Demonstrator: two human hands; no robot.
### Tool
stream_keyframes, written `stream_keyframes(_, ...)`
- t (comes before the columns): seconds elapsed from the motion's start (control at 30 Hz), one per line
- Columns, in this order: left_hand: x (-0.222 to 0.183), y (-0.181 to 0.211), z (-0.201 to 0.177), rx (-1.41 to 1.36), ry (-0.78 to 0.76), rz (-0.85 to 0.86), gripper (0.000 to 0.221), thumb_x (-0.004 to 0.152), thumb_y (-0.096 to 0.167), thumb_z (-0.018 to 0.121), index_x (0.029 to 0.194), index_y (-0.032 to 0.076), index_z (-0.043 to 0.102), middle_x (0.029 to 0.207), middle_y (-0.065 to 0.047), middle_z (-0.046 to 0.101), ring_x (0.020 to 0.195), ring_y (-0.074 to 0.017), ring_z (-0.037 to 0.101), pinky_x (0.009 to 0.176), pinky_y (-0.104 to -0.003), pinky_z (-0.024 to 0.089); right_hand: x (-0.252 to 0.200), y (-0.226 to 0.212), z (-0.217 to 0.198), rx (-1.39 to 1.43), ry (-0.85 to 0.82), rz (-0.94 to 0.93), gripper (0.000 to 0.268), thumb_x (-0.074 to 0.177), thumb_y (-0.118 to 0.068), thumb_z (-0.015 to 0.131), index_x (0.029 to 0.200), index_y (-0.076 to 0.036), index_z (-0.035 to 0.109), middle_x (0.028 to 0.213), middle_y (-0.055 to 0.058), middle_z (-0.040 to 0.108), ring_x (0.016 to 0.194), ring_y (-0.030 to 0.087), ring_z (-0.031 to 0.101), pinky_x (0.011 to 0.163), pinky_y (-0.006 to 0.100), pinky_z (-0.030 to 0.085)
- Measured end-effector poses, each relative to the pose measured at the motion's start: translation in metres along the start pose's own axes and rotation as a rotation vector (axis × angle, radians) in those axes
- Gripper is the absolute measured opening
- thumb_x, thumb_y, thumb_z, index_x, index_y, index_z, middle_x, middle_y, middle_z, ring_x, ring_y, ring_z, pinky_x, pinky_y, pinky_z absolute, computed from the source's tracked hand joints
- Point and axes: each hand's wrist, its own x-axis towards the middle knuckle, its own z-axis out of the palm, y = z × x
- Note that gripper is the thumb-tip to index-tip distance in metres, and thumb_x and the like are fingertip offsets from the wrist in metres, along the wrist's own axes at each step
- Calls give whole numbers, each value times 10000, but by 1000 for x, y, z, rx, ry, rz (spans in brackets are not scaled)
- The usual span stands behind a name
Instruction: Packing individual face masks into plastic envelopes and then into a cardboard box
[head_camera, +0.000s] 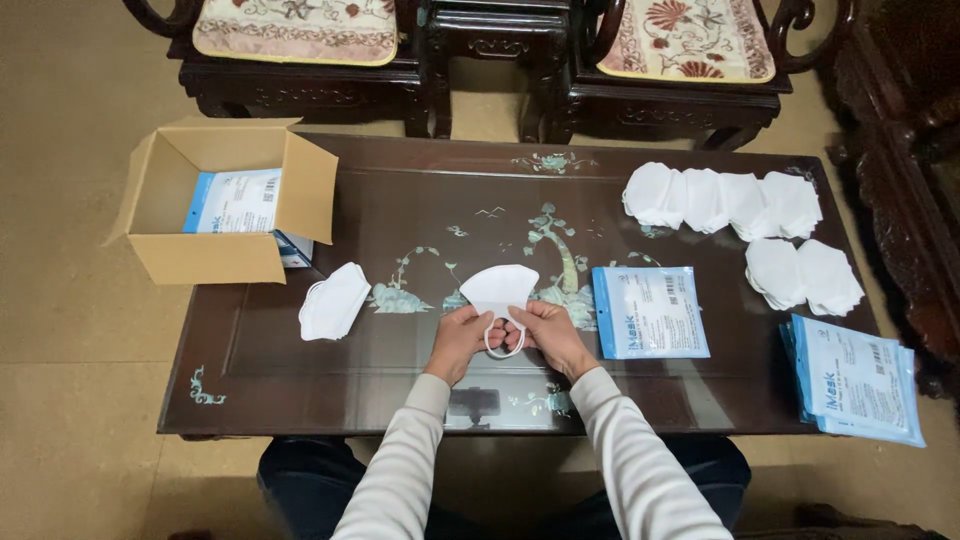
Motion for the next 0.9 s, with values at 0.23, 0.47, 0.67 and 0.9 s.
stream_keyframes(0.23,-21,19,6,-7,-4,-10,287,880,7,721,1139,-104,667,964,-186,737,736,-218,765,697,-308,675,-7,-11,-8,93,-36,70,155,921,-34,671,1058,30,706,825,168,748,621,240,761,601,363,676)
stream_keyframes(0.47,12,-15,-13,-22,12,23,234,817,-72,719,1047,-51,753,975,-227,750,797,-273,769,698,-346,673,8,7,-19,63,-54,23,262,878,-25,712,1126,57,728,941,184,780,759,264,781,690,364,664)
stream_keyframes(0.67,-33,29,8,-233,-17,-33,454,996,359,507,1319,85,671,1344,-126,624,1195,-245,630,993,-392,556,39,34,-25,49,79,-14,347,793,-22,837,1129,-1,754,916,172,784,726,231,771,652,328,655)
stream_keyframes(0.9,-4,-12,23,-236,186,-62,538,944,285,795,1373,21,607,1298,-139,636,1210,-256,630,990,-441,521,33,41,-11,4,253,-182,307,842,-80,826,1136,-25,758,922,105,790,733,171,762,643,289,661)
